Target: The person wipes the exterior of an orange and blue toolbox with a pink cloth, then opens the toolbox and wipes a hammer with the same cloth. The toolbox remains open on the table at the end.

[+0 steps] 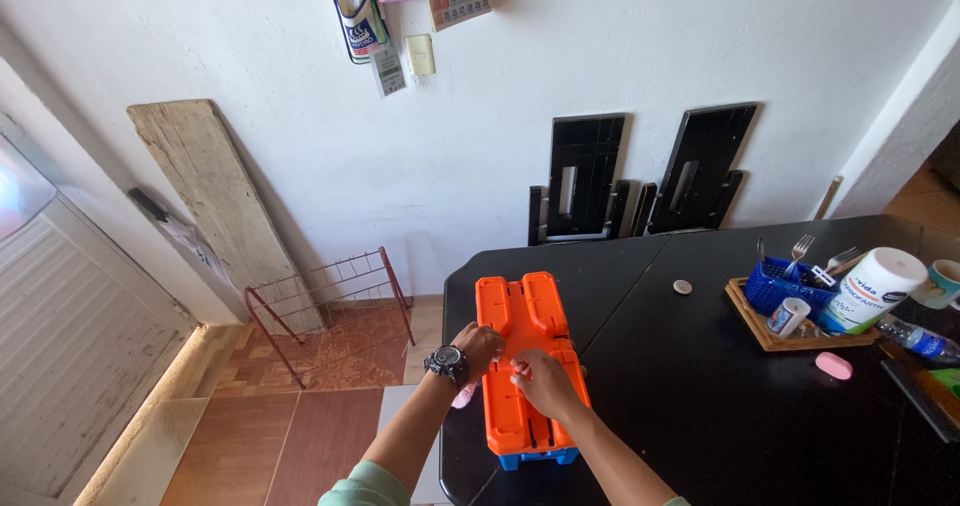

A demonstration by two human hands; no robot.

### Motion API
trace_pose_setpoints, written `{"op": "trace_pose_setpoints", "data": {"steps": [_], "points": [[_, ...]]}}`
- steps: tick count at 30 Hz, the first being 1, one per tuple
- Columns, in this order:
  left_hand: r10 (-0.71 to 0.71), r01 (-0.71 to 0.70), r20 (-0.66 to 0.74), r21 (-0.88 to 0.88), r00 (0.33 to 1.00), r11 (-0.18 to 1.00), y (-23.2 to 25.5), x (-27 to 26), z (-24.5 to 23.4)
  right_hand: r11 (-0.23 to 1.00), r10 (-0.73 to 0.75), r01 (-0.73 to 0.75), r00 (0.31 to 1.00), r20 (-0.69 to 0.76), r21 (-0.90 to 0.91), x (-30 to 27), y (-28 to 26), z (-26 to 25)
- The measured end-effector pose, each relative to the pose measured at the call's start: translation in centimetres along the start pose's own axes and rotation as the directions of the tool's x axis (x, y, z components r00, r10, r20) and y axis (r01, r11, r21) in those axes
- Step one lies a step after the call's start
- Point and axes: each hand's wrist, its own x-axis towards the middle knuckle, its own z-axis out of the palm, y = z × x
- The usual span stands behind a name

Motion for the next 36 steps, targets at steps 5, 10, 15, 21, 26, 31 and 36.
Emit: {"op": "trace_pose_setpoints", "data": {"steps": [5,10,15,21,26,31,36], "points": [[0.073,-0.073,-0.012,0.037,0.997,0.997,0.0,0.5,0.3,0.998,0.033,-0.031,0.999,0.030,-0.053,-0.7,-1.3,-0.8],[0.179,-0.165,-0.074,0.168,0.981,0.972,0.6,0.5,0.5,0.997,0.043,-0.040,0.998,0.036,-0.065,-0.7,-1.2,-0.6],[0.159,-0.158,0.004,-0.056,0.987,0.986,3.7,-1.7,-3.0,0.996,0.082,-0.080,0.996,0.040,-0.045,-1.0,-2.8,-1.3],[-0.099,0.095,-0.046,-0.069,0.994,0.993,3.7,-2.3,0.1,0.991,0.041,-0.031,0.996,0.077,-0.127,-0.3,-2.0,-1.3],[-0.205,0.200,-0.021,-0.154,0.979,0.968,7.2,-2.9,-2.6,0.989,0.115,-0.125,0.985,0.131,0.073,-1.4,-3.2,-3.0],[-0.279,0.266,-0.061,-0.167,0.958,0.949,7.7,-1.6,-1.5,0.984,0.062,-0.083,0.989,0.133,0.159,-1.1,-1.7,-2.3],[-0.533,0.556,0.169,-0.161,0.829,0.815,9.1,-1.0,-4.0,0.971,0.104,-0.129,0.986,0.130,0.203,-0.9,-1.4,-2.0]]}}
